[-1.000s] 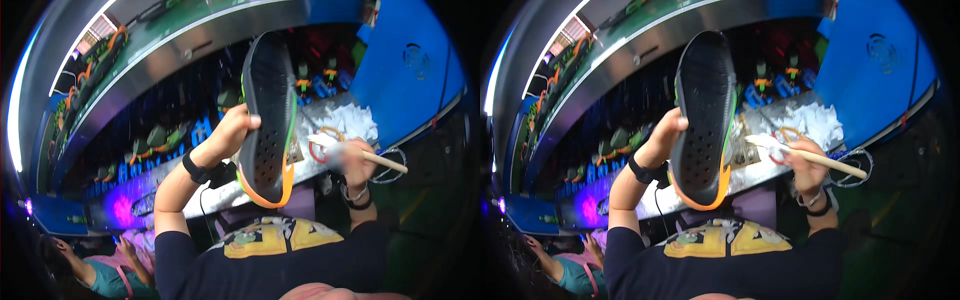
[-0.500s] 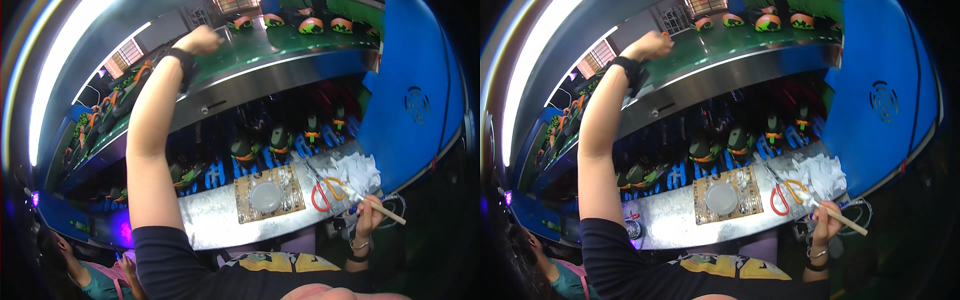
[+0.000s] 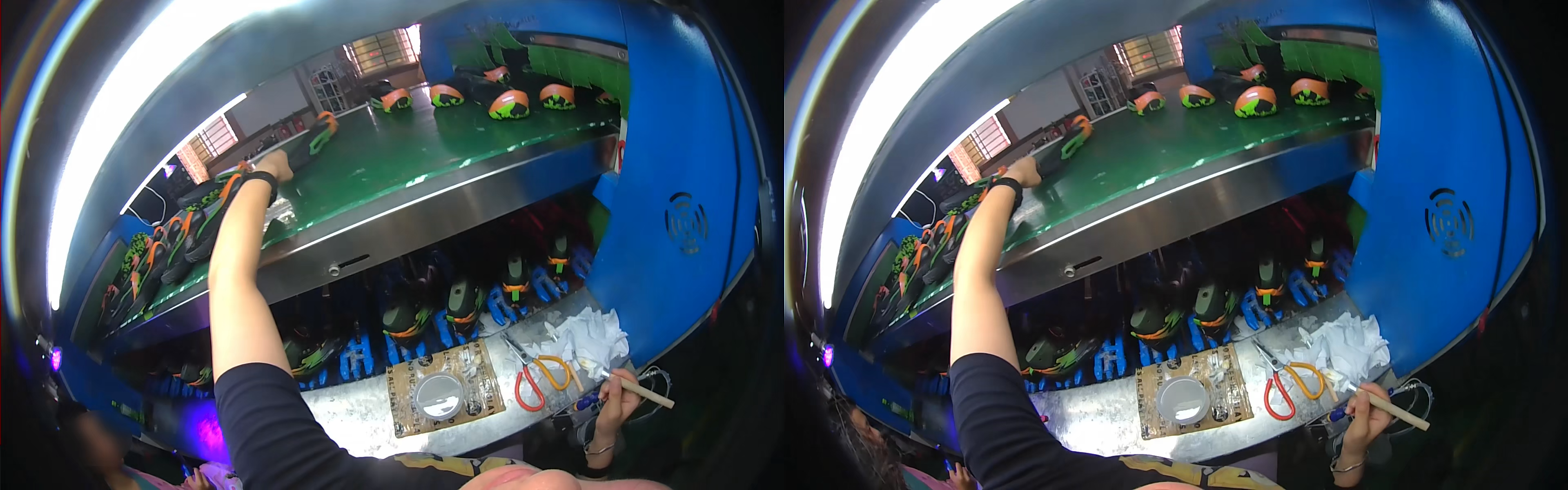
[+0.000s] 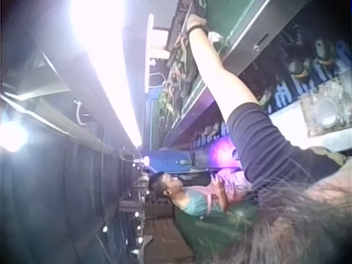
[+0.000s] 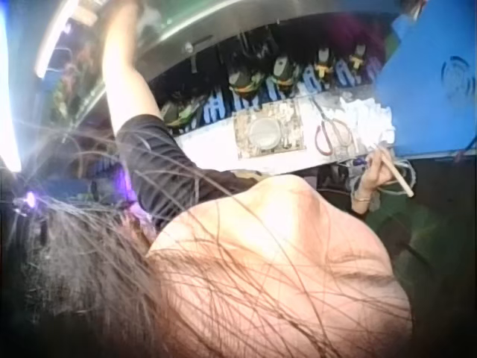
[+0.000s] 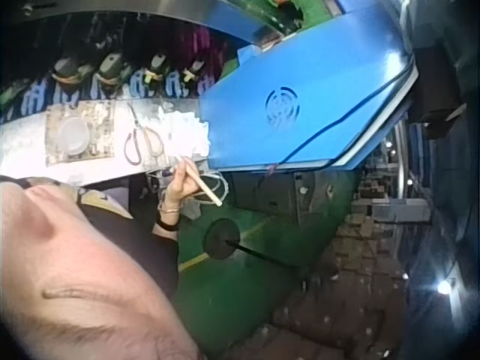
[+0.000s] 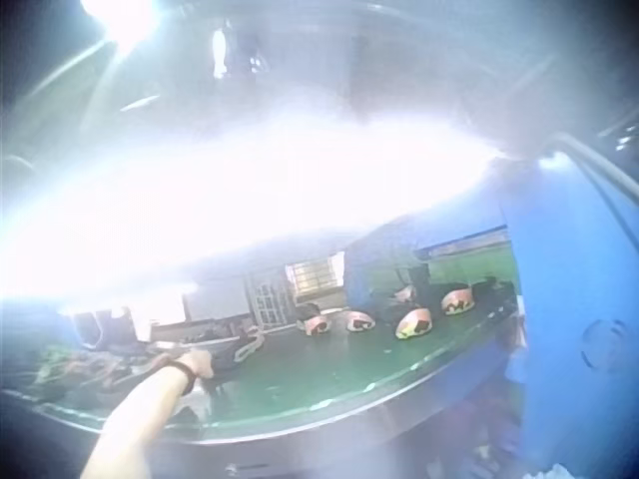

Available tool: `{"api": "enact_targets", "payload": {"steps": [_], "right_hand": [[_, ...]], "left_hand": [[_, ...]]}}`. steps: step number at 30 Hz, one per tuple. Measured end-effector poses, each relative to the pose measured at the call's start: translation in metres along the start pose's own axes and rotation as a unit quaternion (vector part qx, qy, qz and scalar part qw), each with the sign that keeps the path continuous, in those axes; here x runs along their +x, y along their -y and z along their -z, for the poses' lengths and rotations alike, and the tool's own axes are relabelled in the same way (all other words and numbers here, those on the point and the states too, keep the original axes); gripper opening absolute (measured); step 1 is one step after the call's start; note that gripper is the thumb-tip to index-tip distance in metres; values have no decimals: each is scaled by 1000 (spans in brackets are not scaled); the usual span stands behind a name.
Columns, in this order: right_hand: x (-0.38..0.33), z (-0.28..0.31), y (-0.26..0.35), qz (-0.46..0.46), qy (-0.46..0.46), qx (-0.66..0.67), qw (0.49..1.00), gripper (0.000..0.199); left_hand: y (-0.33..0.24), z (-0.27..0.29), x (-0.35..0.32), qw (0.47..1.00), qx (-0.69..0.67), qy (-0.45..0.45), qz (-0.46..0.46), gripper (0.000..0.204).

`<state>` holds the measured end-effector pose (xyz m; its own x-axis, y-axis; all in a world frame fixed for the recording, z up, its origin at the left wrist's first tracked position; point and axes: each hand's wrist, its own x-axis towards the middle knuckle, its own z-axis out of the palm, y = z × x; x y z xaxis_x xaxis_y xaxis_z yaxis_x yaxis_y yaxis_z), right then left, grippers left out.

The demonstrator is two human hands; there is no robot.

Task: Applying adhesive to the edges of shoe soles using a brush.

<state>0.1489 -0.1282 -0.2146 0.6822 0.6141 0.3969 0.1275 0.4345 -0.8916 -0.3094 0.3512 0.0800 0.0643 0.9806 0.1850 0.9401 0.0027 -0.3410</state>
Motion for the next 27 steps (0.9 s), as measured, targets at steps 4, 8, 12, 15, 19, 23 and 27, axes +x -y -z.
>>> {"api": "enact_targets", "payload": {"steps": [4,8,12,15,19,23,27], "right_hand": [[1,-9,-4,-19,27,8,999,15],[3,-26,5,-24,74,43,996,14],[1,-29,10,-28,94,57,994,15],[0,-31,12,-27,104,68,992,15],[-7,-36,26,-22,122,91,988,15],[-21,-32,37,-18,118,81,990,17],[-25,-38,42,-13,151,66,986,16]], "left_hand": [[-31,7,-33,980,-118,-110,-121,33],[-23,32,-81,958,-198,-135,-158,28],[-23,67,-142,905,-387,64,-165,28],[-16,96,-171,868,-480,108,-62,23],[-14,73,-151,948,-309,31,73,43],[-31,53,-155,956,-290,-20,-29,60],[-35,60,-178,808,-559,180,39,40]]}}
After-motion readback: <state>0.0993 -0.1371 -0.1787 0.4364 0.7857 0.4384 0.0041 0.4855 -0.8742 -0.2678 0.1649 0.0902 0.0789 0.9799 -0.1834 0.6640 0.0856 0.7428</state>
